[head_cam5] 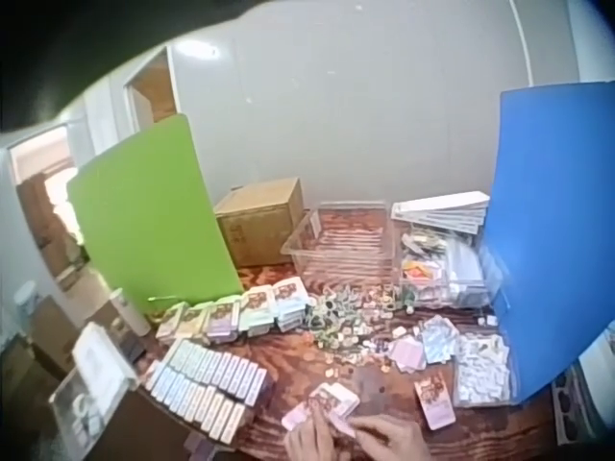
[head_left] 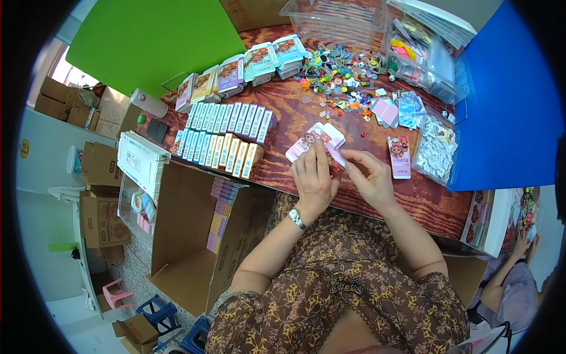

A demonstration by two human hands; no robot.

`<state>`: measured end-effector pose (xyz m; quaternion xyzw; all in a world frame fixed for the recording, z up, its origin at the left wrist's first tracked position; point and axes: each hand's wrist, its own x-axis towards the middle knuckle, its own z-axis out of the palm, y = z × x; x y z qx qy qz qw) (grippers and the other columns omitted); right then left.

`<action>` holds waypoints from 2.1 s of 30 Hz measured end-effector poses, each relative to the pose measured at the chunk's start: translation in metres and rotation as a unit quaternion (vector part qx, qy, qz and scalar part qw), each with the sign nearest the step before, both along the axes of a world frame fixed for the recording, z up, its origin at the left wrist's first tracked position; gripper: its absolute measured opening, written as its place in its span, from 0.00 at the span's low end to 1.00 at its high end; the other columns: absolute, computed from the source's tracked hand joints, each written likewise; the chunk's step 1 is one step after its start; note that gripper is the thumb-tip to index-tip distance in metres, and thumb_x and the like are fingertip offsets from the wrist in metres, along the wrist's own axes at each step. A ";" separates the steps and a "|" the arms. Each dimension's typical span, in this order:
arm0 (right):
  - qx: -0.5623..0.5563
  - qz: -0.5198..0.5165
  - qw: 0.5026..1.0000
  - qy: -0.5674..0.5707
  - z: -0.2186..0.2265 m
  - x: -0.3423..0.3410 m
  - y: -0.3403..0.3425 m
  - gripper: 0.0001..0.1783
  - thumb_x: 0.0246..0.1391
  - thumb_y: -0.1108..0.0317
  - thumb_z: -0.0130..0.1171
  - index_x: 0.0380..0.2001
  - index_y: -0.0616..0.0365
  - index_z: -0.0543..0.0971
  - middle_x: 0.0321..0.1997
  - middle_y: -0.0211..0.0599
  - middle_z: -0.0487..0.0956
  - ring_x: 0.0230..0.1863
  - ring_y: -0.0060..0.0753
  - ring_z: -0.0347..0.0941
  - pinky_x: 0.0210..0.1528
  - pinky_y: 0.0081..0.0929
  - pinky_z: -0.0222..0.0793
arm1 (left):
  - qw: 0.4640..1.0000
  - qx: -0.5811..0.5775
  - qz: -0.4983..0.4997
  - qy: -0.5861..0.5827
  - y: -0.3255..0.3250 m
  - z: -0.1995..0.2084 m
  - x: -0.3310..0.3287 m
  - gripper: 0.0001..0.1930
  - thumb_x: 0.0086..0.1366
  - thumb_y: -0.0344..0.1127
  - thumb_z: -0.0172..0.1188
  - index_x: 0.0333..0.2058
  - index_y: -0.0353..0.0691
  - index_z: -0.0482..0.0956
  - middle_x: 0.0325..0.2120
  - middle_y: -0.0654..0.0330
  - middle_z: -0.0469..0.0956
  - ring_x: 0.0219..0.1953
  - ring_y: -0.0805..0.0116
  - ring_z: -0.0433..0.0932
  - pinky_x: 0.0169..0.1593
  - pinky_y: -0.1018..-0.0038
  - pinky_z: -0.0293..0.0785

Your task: Packaging small toy figurines into small cardboard boxes and applying stickers.

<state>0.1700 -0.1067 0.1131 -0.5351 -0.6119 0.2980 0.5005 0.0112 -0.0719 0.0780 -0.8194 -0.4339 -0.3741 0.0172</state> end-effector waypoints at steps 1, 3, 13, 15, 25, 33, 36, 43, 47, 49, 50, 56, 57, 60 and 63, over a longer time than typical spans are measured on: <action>-0.018 -0.010 0.999 0.044 -0.003 -0.002 -0.002 0.14 0.60 0.78 0.59 0.50 0.65 0.81 0.47 0.41 0.83 0.47 0.29 0.81 0.46 0.24 0.80 | 1.000 -0.003 -0.001 0.001 0.000 0.001 0.000 0.49 0.48 0.35 0.69 0.66 0.21 0.57 0.55 0.41 0.69 0.52 0.46 0.70 0.54 0.56 0.65; -0.038 -0.021 0.995 0.088 -0.004 -0.004 -0.005 0.16 0.61 0.78 0.59 0.52 0.66 0.80 0.49 0.43 0.83 0.48 0.30 0.82 0.48 0.25 0.80 | 1.000 -0.007 -0.003 0.001 -0.001 0.001 0.001 0.49 0.48 0.35 0.69 0.66 0.21 0.56 0.56 0.40 0.69 0.52 0.45 0.69 0.54 0.55 0.64; 0.108 -0.067 0.984 -0.124 -0.009 -0.019 -0.015 0.19 0.62 0.77 0.58 0.57 0.65 0.77 0.52 0.48 0.82 0.51 0.31 0.81 0.49 0.28 0.79 | 0.999 -0.040 0.025 0.021 -0.009 0.000 0.007 0.48 0.52 0.36 0.65 0.67 0.20 0.54 0.59 0.39 0.65 0.53 0.46 0.67 0.54 0.54 0.61; 0.103 -0.073 0.985 -0.118 -0.010 -0.019 -0.017 0.19 0.62 0.78 0.58 0.57 0.64 0.77 0.53 0.49 0.82 0.51 0.32 0.82 0.48 0.28 0.79 | 0.999 -0.043 0.027 0.012 -0.010 -0.002 0.010 0.48 0.51 0.36 0.65 0.68 0.20 0.53 0.59 0.40 0.64 0.53 0.48 0.66 0.54 0.55 0.60; -0.097 -0.037 0.994 0.027 -0.029 0.013 -0.009 0.18 0.60 0.73 0.62 0.53 0.62 0.80 0.52 0.45 0.83 0.50 0.35 0.82 0.50 0.30 0.77 | 0.988 -0.150 -0.041 -0.023 -0.017 -0.013 0.019 0.49 0.56 0.37 0.68 0.69 0.23 0.50 0.61 0.38 0.64 0.57 0.42 0.65 0.59 0.53 0.61; -0.241 -0.028 0.961 -0.136 -0.043 0.096 0.021 0.20 0.60 0.71 0.60 0.56 0.62 0.77 0.53 0.45 0.82 0.53 0.37 0.80 0.54 0.30 0.73 | 0.988 -0.145 0.001 0.045 0.055 -0.047 -0.012 0.51 0.55 0.49 0.72 0.67 0.25 0.53 0.62 0.38 0.63 0.64 0.41 0.63 0.63 0.46 0.61; -0.004 -0.069 0.943 -0.324 -0.051 0.100 0.023 0.20 0.59 0.70 0.60 0.55 0.61 0.78 0.53 0.48 0.81 0.56 0.47 0.77 0.57 0.37 0.71 | 0.980 -0.165 0.021 0.108 0.076 -0.051 -0.013 0.56 0.51 0.53 0.75 0.67 0.25 0.53 0.59 0.38 0.67 0.62 0.41 0.66 0.61 0.38 0.60; 0.003 -0.027 0.964 -0.265 -0.040 0.074 0.020 0.22 0.59 0.69 0.61 0.57 0.59 0.77 0.54 0.50 0.79 0.54 0.53 0.75 0.56 0.43 0.70 | 0.951 -0.283 0.005 0.120 0.083 -0.051 -0.015 0.57 0.49 0.51 0.76 0.66 0.23 0.54 0.59 0.36 0.68 0.59 0.41 0.71 0.56 0.43 0.69; 0.039 -0.026 0.964 -0.263 -0.045 0.061 0.020 0.21 0.57 0.71 0.62 0.55 0.60 0.77 0.54 0.50 0.79 0.52 0.54 0.76 0.56 0.44 0.71 | 0.991 -0.120 -0.020 0.050 0.077 -0.051 -0.018 0.54 0.49 0.49 0.76 0.65 0.22 0.56 0.54 0.34 0.72 0.51 0.39 0.76 0.53 0.54 0.75; 0.050 -0.025 0.969 -0.240 -0.043 0.052 0.020 0.23 0.60 0.68 0.61 0.58 0.57 0.76 0.54 0.49 0.79 0.55 0.51 0.75 0.56 0.41 0.71 | 0.990 -0.137 -0.027 0.020 0.069 -0.039 -0.015 0.54 0.49 0.47 0.76 0.65 0.22 0.56 0.55 0.33 0.70 0.53 0.38 0.75 0.55 0.54 0.75; 0.051 -0.023 0.969 -0.239 -0.035 0.044 0.023 0.23 0.60 0.68 0.61 0.58 0.57 0.76 0.54 0.49 0.79 0.55 0.51 0.75 0.56 0.41 0.71 | 0.988 -0.154 -0.030 -0.010 0.063 -0.032 -0.014 0.53 0.49 0.46 0.76 0.65 0.21 0.56 0.57 0.31 0.68 0.55 0.38 0.74 0.56 0.54 0.74; -0.068 -0.057 0.994 0.061 -0.006 0.016 0.033 0.19 0.63 0.67 0.59 0.56 0.59 0.77 0.47 0.43 0.83 0.44 0.30 0.80 0.45 0.28 0.74 | 0.997 -0.026 -0.071 -0.036 0.030 -0.010 -0.004 0.55 0.49 0.45 0.76 0.67 0.20 0.53 0.52 0.35 0.71 0.51 0.40 0.75 0.54 0.58 0.75; -0.049 -0.043 0.997 0.052 -0.014 0.017 0.034 0.18 0.63 0.67 0.59 0.54 0.59 0.78 0.43 0.40 0.83 0.39 0.25 0.79 0.41 0.26 0.74 | 0.996 -0.040 -0.075 -0.037 0.025 -0.009 -0.002 0.57 0.48 0.44 0.76 0.68 0.20 0.50 0.54 0.34 0.69 0.54 0.39 0.72 0.56 0.56 0.73; -0.033 -0.015 0.999 0.013 -0.006 0.013 0.028 0.15 0.63 0.68 0.58 0.51 0.60 0.79 0.36 0.36 0.84 0.32 0.20 0.78 0.33 0.24 0.73 | 0.995 -0.070 -0.054 -0.043 0.018 -0.004 -0.001 0.58 0.48 0.43 0.76 0.68 0.20 0.48 0.55 0.34 0.68 0.55 0.39 0.71 0.58 0.54 0.71; -0.015 -0.016 1.000 -0.018 -0.002 0.008 0.023 0.13 0.63 0.70 0.57 0.50 0.60 0.79 0.32 0.34 0.84 0.27 0.18 0.77 0.29 0.23 0.71 | 0.995 -0.068 -0.055 -0.053 0.019 -0.008 -0.003 0.57 0.45 0.40 0.77 0.67 0.22 0.51 0.53 0.36 0.69 0.54 0.40 0.71 0.58 0.53 0.69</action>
